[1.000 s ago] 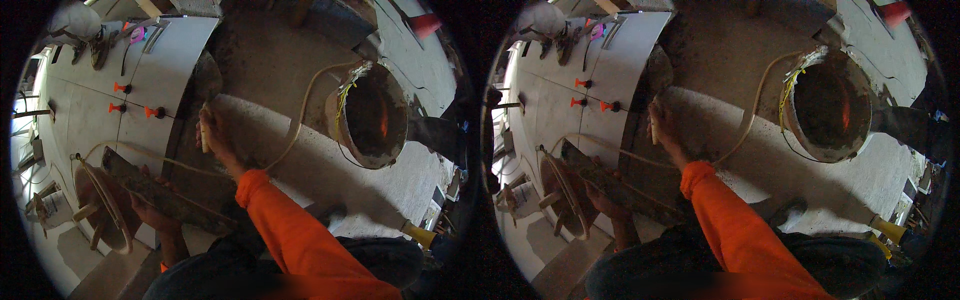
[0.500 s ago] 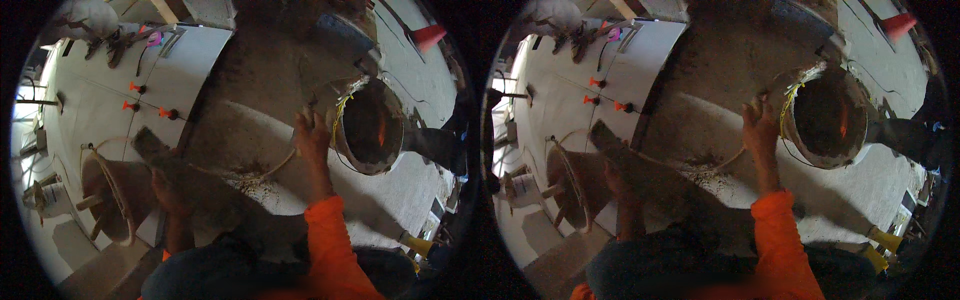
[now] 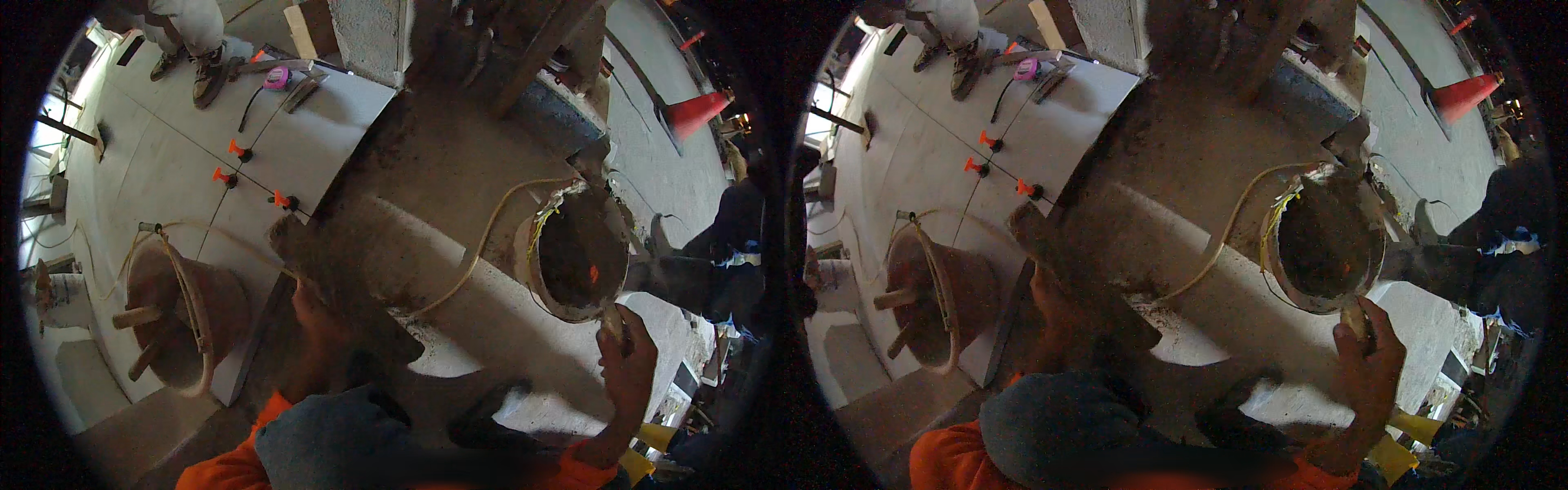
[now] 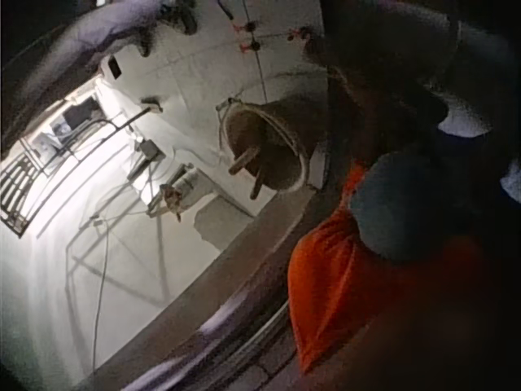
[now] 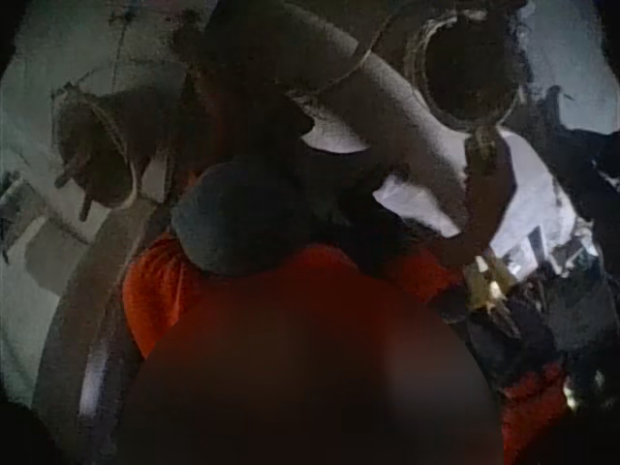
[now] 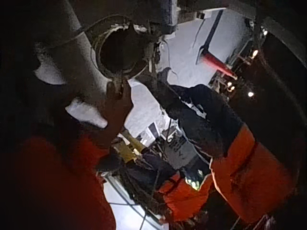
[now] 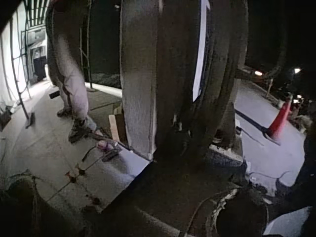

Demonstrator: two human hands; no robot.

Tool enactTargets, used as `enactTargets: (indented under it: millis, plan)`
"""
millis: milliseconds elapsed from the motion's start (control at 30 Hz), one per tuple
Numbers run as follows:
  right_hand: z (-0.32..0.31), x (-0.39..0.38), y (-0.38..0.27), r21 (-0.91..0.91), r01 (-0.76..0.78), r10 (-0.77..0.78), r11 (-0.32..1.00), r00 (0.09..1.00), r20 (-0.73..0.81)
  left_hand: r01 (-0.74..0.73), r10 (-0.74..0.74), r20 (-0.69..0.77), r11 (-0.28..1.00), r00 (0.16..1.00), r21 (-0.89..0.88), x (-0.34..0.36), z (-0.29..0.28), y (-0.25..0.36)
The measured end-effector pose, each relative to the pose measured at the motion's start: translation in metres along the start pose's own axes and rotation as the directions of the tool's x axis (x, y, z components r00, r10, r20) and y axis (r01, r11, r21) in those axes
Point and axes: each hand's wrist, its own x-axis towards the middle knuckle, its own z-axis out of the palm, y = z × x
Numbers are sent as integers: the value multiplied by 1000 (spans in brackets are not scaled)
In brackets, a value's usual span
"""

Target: The person kneels on the floor and uses a trowel to spread adhesive along the edge of a large floor tile. They then use a small metal tool to scrape and smooth the adhesive in the joint between tiles.

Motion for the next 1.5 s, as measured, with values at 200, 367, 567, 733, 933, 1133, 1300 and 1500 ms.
enactTargets:
  millis: [200,367,567,733,933,1133,1300,1500]
  plan:
    - [-22,-1,9,-115,-280,276,953,960,-49,153,-152,19,980,988,-127,-26,-31,-2]
    - [48,9,-30,142,176,-198,974,968,153,170,-155,73,939,985,-300,-33,-35,13]
    - [248,30,-81,194,248,-313,949,808,499,123,-122,20,958,992,-258,-30,-39,27]
    - [304,54,-107,169,237,-288,957,700,654,285,-194,245,860,950,-423,-41,-55,35]
    - [302,72,-136,-93,498,-382,862,760,526,283,-257,125,794,958,-537,-46,-59,37]
    - [304,70,-128,-47,530,-429,846,731,531,268,-220,178,910,959,-316,-40,-68,35]
    - [309,126,-144,-286,678,-402,677,666,628,257,-236,102,901,966,-350,-39,-66,32]
    - [261,154,-120,-44,530,-363,847,637,680,175,-203,-56,929,978,-325,-28,-64,30]
